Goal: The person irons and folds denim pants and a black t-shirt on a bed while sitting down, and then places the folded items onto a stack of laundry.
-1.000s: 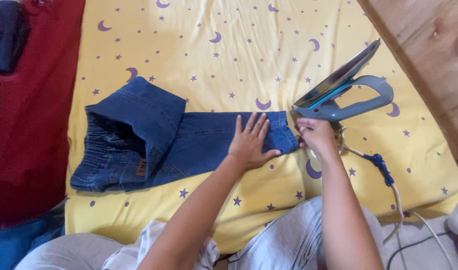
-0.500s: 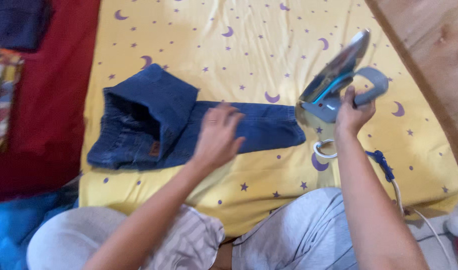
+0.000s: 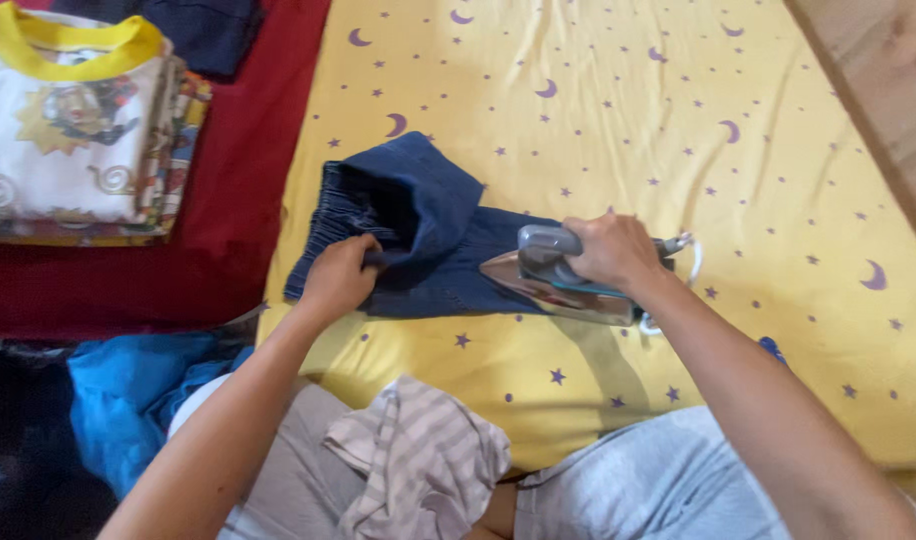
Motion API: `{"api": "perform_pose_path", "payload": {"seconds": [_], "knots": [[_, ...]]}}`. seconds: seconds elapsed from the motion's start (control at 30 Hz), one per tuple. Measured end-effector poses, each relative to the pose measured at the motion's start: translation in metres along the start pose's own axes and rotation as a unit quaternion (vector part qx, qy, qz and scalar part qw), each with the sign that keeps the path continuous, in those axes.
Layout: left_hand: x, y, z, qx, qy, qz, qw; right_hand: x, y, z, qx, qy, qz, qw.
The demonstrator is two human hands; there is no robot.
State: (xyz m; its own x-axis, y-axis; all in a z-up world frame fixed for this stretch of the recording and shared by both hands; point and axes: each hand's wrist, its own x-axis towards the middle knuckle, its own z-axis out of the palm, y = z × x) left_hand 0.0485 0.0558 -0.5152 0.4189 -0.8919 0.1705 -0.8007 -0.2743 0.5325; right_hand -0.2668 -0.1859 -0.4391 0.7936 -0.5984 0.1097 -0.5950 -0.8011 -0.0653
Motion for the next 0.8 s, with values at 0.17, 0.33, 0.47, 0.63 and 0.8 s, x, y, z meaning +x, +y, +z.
{"api": "perform_pose_path", "payload": {"seconds": [0.17,0.33,0.47,0.63,0.8], "knots": [[0.026,-0.020,-0.012,-0.097,-0.024,-0.073,0.992,0.007,-0.035,0.002,0.043,0.007,-0.013,0.999],[0.026,-0.013,-0.014,-0.087,-0.056,-0.092,0.990,0.025,-0.079,0.017,0.035,0.037,-0.053,0.997],[0.014,-0.014,-0.037,-0.130,-0.096,-0.123,0.979,0.033,-0.092,0.013,0.029,-0.004,-0.113,0.993],[0.012,-0.024,-0.030,-0.097,-0.039,-0.127,0.986,0.036,-0.133,0.029,0.044,0.024,-0.198,0.979],[0.005,-0.031,-0.026,-0.083,-0.037,-0.148,0.985,0.034,-0.112,0.013,0.008,-0.015,-0.124,0.992]]}}
